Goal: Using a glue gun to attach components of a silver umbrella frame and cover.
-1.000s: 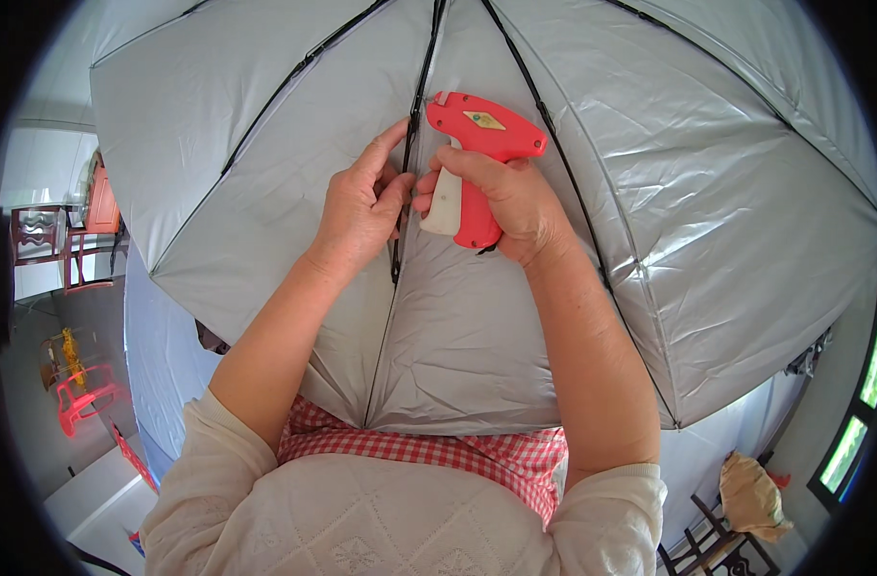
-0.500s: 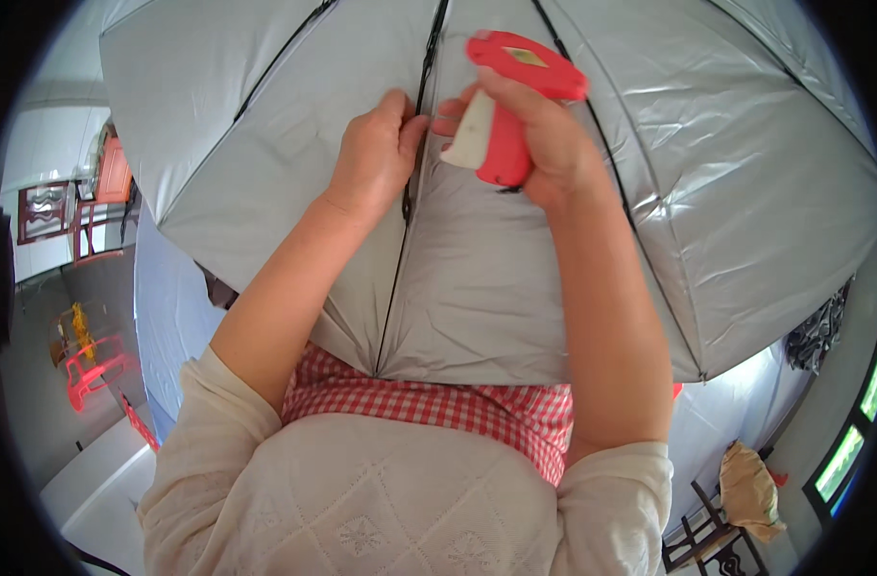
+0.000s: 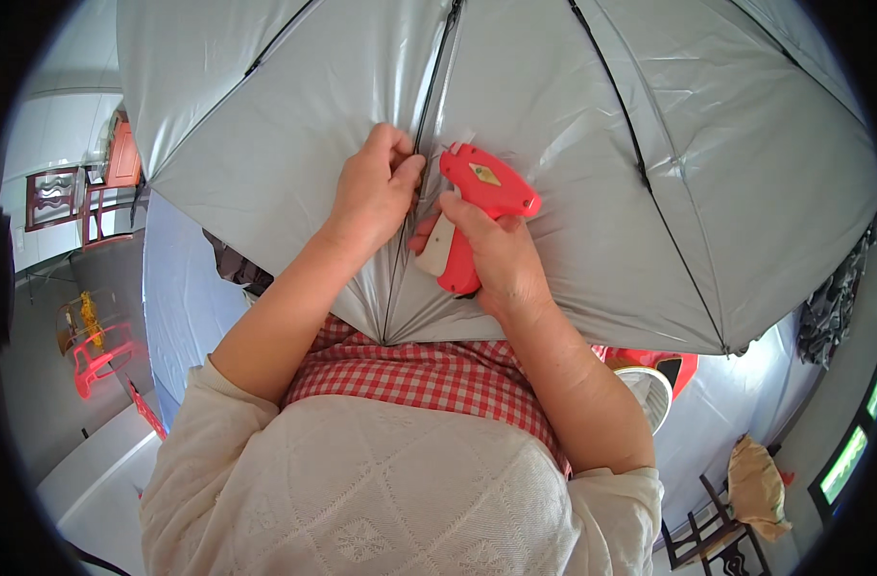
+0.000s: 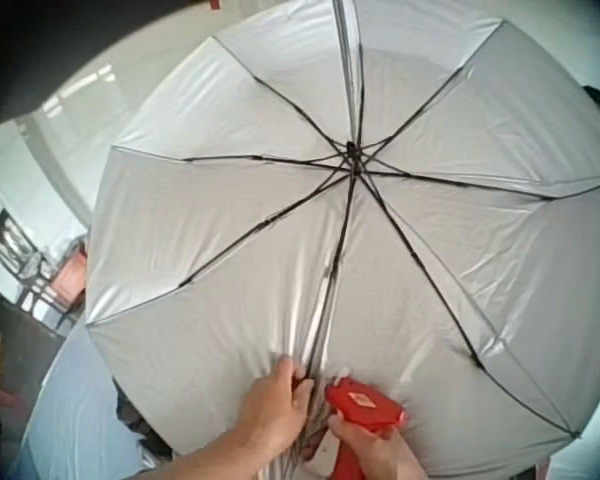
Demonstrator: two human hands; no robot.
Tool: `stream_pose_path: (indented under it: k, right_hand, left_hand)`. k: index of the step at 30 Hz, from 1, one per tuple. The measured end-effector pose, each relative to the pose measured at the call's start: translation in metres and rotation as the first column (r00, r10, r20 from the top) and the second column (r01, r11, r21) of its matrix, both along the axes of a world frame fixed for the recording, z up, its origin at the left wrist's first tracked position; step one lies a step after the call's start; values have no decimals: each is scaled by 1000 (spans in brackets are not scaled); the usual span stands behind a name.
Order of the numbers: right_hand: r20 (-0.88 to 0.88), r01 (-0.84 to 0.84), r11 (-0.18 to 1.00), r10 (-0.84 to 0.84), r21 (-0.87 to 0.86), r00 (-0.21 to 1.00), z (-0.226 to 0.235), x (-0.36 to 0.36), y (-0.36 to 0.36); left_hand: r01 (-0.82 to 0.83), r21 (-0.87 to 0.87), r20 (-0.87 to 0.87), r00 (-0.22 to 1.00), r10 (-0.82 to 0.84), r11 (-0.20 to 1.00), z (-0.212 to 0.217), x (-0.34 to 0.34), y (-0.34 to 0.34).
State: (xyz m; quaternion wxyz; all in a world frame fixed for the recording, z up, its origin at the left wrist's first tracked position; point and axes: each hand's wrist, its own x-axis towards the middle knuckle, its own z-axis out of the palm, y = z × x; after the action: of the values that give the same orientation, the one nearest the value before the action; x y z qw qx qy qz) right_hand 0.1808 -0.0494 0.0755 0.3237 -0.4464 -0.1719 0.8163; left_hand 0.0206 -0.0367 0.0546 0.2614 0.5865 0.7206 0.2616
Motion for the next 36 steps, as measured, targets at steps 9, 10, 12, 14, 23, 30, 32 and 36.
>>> stream_pose_path:
  k: [9, 10, 12, 14, 23, 30, 32, 36]
  right_hand:
    - [-20, -111, 992, 110, -56, 994, 7, 3, -2]
    - [10, -117, 991, 118, -63, 993, 6, 2, -1]
    - [-12, -129, 991, 129, -42, 992, 0, 2, 3]
    - [-33, -139, 990, 139, -20, 990, -2, 2, 10]
    - [-11, -327, 939, 328, -105, 945, 7, 18, 27]
    - [-46, -329, 939, 326, -102, 944, 3, 17, 30]
    - [-60, -331, 938, 327, -102, 943, 2, 16, 31]
    - [36, -314, 948, 317, -57, 948, 4, 16, 31]
  left_hand:
    - [-106, -284, 457, 859, 232, 953, 20, -3, -8]
    - [-116, -266, 457, 859, 231, 957, 19, -3, -8]
    - [-116, -261, 448, 865, 226, 958, 16, -1, -8]
    - [-113, -255, 438, 872, 220, 960, 17, -1, -7]
    - [-127, -288, 472, 843, 256, 949, 18, -6, -7]
    - [-118, -299, 490, 833, 259, 947, 20, -5, -5]
    - [-113, -306, 500, 826, 261, 945, 21, -4, -5]
    - [-71, -283, 563, 795, 225, 957, 16, -1, -5]
